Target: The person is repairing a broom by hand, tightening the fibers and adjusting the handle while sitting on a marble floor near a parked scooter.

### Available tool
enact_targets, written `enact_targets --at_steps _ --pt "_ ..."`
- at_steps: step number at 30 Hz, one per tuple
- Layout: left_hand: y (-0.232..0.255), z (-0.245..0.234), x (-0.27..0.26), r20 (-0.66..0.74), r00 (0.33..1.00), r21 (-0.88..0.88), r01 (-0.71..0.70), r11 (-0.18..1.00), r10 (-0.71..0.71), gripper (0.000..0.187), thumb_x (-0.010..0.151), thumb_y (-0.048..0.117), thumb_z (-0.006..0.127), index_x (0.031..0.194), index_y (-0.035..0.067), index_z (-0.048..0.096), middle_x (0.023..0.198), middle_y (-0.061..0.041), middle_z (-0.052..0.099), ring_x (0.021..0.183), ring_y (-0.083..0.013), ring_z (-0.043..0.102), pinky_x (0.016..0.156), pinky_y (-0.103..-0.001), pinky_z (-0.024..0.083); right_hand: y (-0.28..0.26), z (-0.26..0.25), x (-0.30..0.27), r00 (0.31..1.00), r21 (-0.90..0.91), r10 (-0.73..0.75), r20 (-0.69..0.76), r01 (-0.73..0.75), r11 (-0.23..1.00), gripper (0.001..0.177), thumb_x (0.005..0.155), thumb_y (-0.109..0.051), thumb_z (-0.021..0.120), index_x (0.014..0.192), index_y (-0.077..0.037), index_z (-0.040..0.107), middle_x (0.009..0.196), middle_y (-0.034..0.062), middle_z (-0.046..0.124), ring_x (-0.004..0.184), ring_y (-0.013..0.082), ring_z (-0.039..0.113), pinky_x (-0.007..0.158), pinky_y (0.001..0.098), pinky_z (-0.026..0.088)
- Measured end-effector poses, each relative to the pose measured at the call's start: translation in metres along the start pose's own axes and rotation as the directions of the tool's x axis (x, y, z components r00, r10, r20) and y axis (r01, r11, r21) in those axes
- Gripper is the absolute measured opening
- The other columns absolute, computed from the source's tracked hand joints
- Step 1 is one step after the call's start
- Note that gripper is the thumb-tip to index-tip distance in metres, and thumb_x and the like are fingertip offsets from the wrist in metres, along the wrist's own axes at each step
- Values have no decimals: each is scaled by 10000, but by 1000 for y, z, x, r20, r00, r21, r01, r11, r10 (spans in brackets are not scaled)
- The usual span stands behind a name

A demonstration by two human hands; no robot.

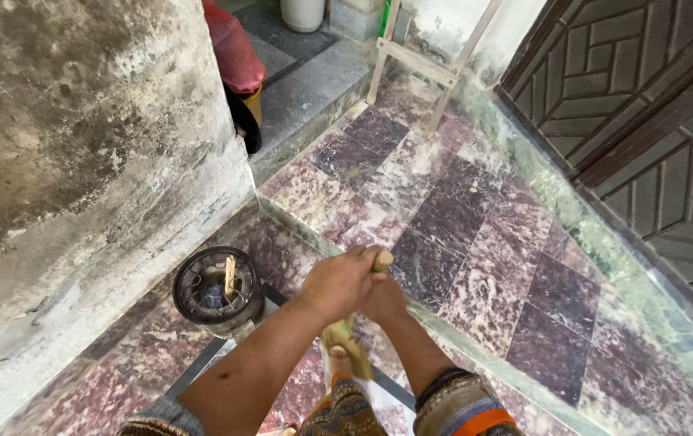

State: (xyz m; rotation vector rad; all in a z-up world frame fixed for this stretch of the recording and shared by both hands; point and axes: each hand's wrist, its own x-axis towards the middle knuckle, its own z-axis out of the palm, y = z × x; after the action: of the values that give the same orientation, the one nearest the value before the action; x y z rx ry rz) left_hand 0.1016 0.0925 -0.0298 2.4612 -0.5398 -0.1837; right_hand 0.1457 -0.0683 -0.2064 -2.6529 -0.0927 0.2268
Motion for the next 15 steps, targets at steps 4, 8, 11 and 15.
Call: enact_targets --at_steps 4,8,11,15 --pt "1 -6 -8 -67 997 49 -37 998 40 381 1023 394 544 1278 110 558 1138 -125 673 968 -289 712 854 -442 586 -4 2 0 993 -189 -25 113 46 981 410 921 -426 591 1157 -104 687 1111 201 737 1038 393 706 852 517 564" --pt "-4 -9 -16 -115 993 6 -30 1000 30 362 1002 413 566 1213 118 578 1107 -127 688 962 -317 709 831 -465 579 -25 -16 -10 983 -166 -139 119 158 973 433 892 -422 601 1160 -90 680 1130 194 735 1039 384 711 840 519 571" --pt "-5 -17 -22 -140 990 9 -31 999 32 333 998 401 579 1177 121 597 1077 -132 704 958 -336 706 820 -486 569 -54 -36 -24 993 -97 -37 116 48 994 479 885 -466 618 1175 -87 672 1152 200 732 1070 391 698 857 519 570" --pt "6 -42 -29 -331 933 -25 -155 988 138 370 963 415 615 1189 122 617 1070 -156 695 886 -377 696 760 -508 556 -96 -87 -40 996 -32 -42 84 45 998 503 866 -482 624 1215 -121 655 1189 184 709 1085 399 686 881 518 549"
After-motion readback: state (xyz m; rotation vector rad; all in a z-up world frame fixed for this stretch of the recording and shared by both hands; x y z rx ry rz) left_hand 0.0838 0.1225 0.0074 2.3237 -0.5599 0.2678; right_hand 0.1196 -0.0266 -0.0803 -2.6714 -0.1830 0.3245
